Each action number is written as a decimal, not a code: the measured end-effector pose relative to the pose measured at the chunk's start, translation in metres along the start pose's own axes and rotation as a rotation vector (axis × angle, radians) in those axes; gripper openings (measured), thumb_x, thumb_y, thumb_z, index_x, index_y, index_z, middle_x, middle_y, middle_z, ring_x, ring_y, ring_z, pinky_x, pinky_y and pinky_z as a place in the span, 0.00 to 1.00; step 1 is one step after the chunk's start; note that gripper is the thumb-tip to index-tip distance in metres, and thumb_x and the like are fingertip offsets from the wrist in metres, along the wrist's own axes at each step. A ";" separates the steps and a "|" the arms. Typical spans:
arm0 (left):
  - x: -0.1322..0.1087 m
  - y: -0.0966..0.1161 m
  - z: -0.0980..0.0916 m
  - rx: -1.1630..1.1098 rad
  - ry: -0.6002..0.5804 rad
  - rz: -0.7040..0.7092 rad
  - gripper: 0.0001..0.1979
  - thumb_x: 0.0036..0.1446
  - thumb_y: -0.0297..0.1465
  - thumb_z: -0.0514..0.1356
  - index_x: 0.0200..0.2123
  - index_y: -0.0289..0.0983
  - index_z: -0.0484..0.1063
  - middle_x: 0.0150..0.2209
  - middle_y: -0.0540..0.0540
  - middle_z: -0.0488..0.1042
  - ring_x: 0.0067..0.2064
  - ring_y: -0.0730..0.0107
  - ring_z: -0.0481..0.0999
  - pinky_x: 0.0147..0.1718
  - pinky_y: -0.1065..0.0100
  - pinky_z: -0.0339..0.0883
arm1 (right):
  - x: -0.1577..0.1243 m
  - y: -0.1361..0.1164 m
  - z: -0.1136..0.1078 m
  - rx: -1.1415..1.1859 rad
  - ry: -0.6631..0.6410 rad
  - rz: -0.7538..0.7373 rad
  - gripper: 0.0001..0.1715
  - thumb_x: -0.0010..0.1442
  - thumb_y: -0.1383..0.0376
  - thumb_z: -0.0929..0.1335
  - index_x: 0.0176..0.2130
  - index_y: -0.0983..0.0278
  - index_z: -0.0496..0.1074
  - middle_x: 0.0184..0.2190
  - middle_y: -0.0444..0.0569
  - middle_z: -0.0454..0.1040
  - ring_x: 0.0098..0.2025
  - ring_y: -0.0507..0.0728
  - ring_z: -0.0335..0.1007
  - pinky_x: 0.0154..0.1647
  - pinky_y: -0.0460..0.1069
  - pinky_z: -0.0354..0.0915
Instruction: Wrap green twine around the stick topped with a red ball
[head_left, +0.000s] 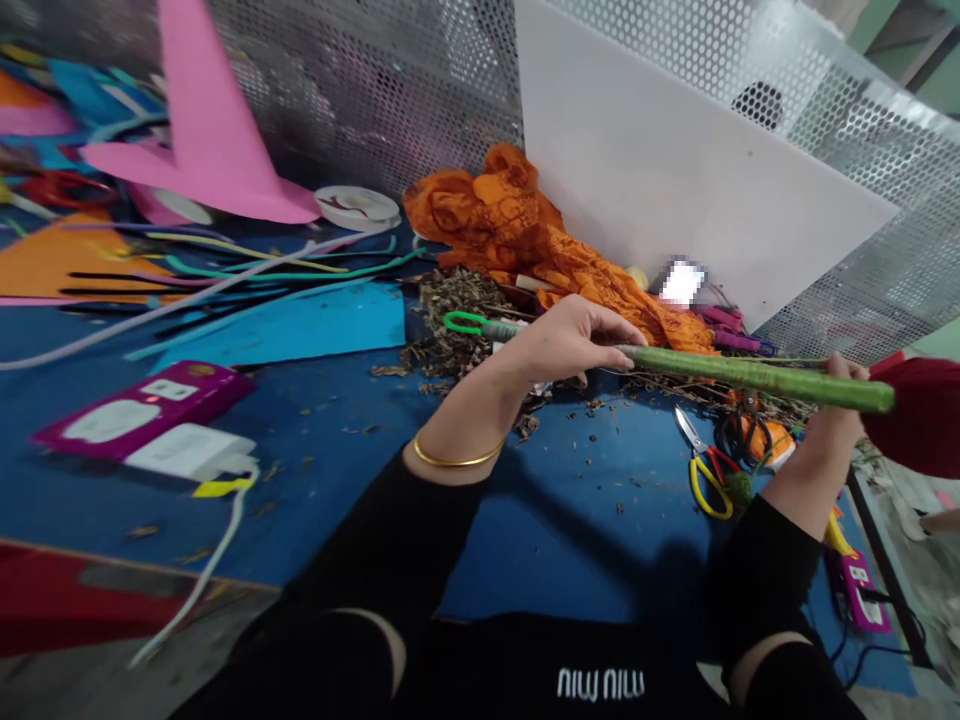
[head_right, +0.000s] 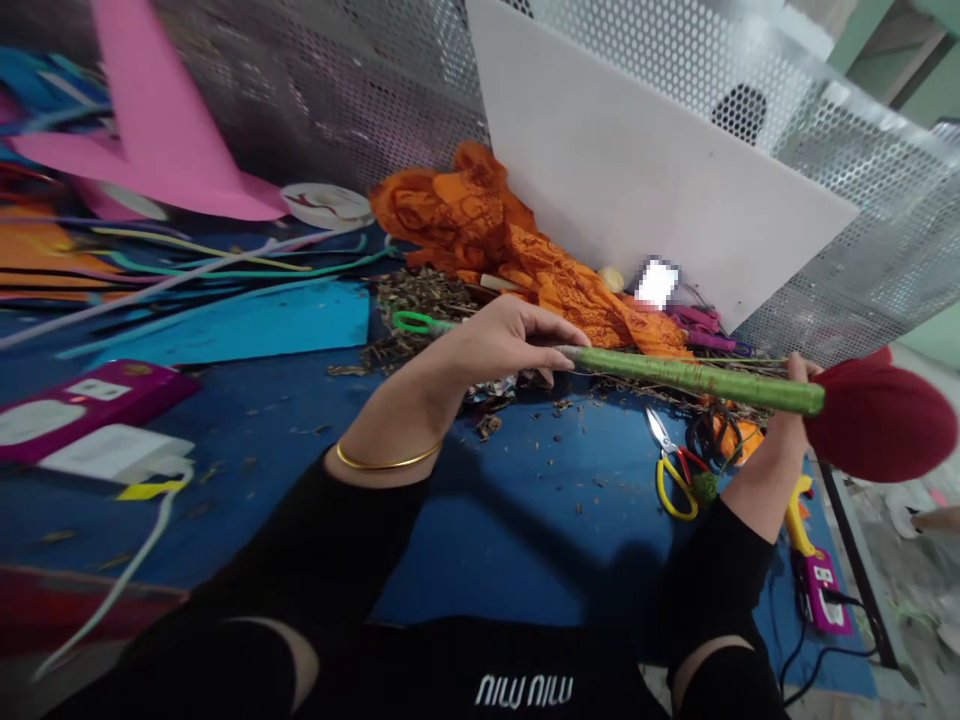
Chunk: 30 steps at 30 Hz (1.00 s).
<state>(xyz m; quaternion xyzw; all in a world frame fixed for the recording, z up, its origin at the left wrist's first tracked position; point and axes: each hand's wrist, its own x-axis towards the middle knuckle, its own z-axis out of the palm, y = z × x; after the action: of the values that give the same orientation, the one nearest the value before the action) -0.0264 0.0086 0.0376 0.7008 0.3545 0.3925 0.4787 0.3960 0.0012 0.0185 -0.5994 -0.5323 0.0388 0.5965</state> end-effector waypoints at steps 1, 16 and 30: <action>0.000 0.002 0.003 -0.020 0.009 0.019 0.17 0.47 0.33 0.70 0.42 0.34 0.87 0.35 0.44 0.85 0.30 0.68 0.78 0.25 0.70 0.75 | -0.001 -0.002 0.005 -0.070 0.028 0.043 0.12 0.71 0.57 0.69 0.50 0.58 0.79 0.58 0.55 0.77 0.59 0.61 0.75 0.60 0.56 0.73; -0.006 0.018 0.026 -0.086 0.201 0.080 0.13 0.51 0.29 0.69 0.41 0.34 0.86 0.36 0.46 0.86 0.33 0.70 0.80 0.30 0.71 0.76 | -0.102 -0.118 0.120 0.554 -0.514 0.007 0.19 0.57 0.49 0.77 0.40 0.59 0.80 0.37 0.45 0.82 0.44 0.56 0.79 0.54 0.53 0.74; -0.003 0.015 0.026 -0.100 0.272 0.074 0.13 0.52 0.28 0.69 0.42 0.33 0.86 0.38 0.46 0.86 0.37 0.68 0.82 0.39 0.67 0.79 | -0.092 -0.126 0.102 0.142 -0.778 -0.250 0.20 0.68 0.54 0.69 0.28 0.61 0.77 0.24 0.43 0.74 0.30 0.52 0.71 0.35 0.48 0.69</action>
<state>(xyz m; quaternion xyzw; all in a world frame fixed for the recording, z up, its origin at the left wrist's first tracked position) -0.0030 -0.0086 0.0454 0.6291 0.3700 0.5185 0.4455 0.2123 -0.0278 0.0309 -0.4281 -0.7827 0.2264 0.3910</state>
